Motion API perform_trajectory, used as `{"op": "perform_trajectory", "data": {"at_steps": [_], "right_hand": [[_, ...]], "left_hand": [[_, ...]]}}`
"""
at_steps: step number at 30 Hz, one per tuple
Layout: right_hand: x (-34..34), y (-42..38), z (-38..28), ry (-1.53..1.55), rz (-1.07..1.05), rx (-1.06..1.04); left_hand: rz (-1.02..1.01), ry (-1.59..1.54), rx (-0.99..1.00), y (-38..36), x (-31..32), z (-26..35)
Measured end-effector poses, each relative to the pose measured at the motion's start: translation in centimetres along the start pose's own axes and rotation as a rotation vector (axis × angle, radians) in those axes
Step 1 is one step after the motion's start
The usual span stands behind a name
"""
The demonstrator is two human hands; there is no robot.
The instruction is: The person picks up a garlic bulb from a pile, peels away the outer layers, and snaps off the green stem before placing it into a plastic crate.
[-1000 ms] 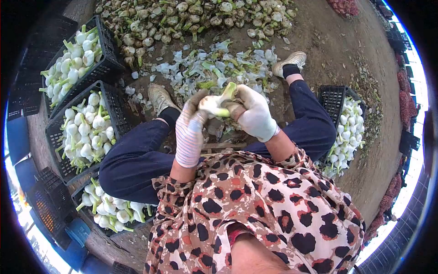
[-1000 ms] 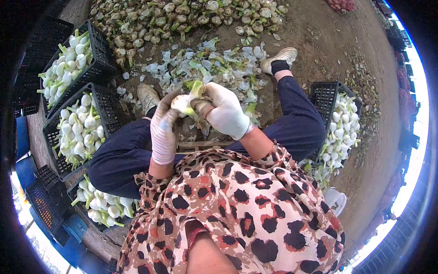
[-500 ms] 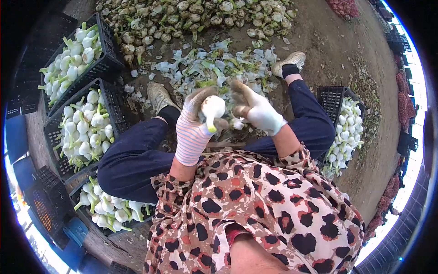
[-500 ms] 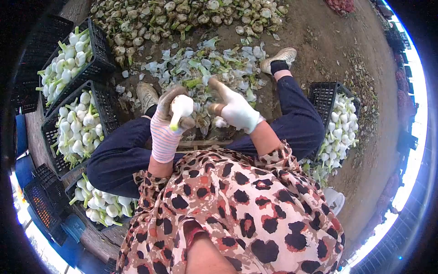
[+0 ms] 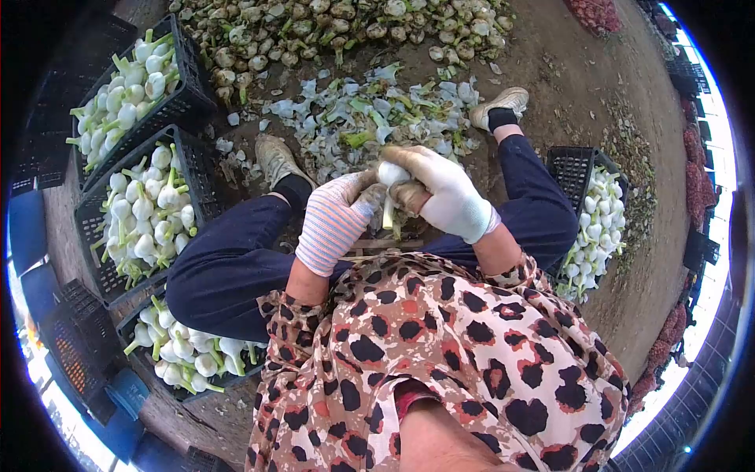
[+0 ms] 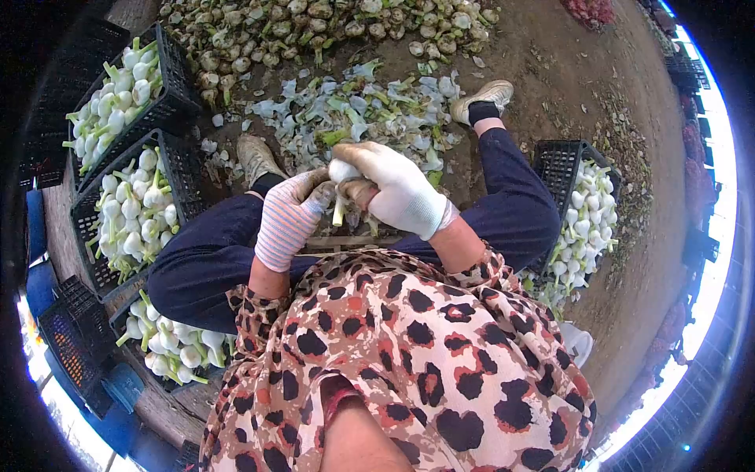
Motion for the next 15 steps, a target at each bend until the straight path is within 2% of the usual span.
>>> {"op": "perform_trajectory", "data": {"at_steps": [1, 3, 4, 9, 11, 12, 13, 15], "right_hand": [[0.2, 0.1, -0.7, -0.094, -0.029, -0.068], [0.4, -0.2, -1.2, -0.162, -0.023, -0.139], [0.5, -0.3, -1.4, -0.19, -0.017, -0.15], [1.0, -1.0, -1.3, -0.151, 0.006, -0.181], [2.6, -2.1, 2.6, 0.696, -0.021, 0.351], [2.7, -1.9, 2.1, 0.923, 0.056, 0.276], [3.0, -1.8, 2.4, 0.921, 0.054, 0.274], [5.0, -2.1, 4.7, 1.141, -0.003, 0.496]], "left_hand": [[-0.001, -0.005, 0.0, 0.1, 0.1, -0.1], [0.018, 0.204, 0.06, 0.0, 0.2, 0.6], [0.118, 0.399, 0.171, -0.1, -0.3, 1.8], [0.188, 0.38, 0.261, -0.2, -1.0, 2.4], [0.207, -0.353, -0.23, -0.4, -1.1, -1.2], [0.295, -0.572, -0.226, -0.2, -1.1, -2.1], [0.297, -0.573, -0.223, -0.1, -0.9, -2.6], [0.42, -0.713, -0.223, -0.3, -1.4, -3.7]]}}
Point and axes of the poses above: each hand's wrist, its own y-axis towards the middle knuckle, its own x-axis out of the palm, z = x × y, the point moved 8 cm from there along y, towards the middle knuckle, and after that the axes turned 1 degree about y, right-handed, at the moved point
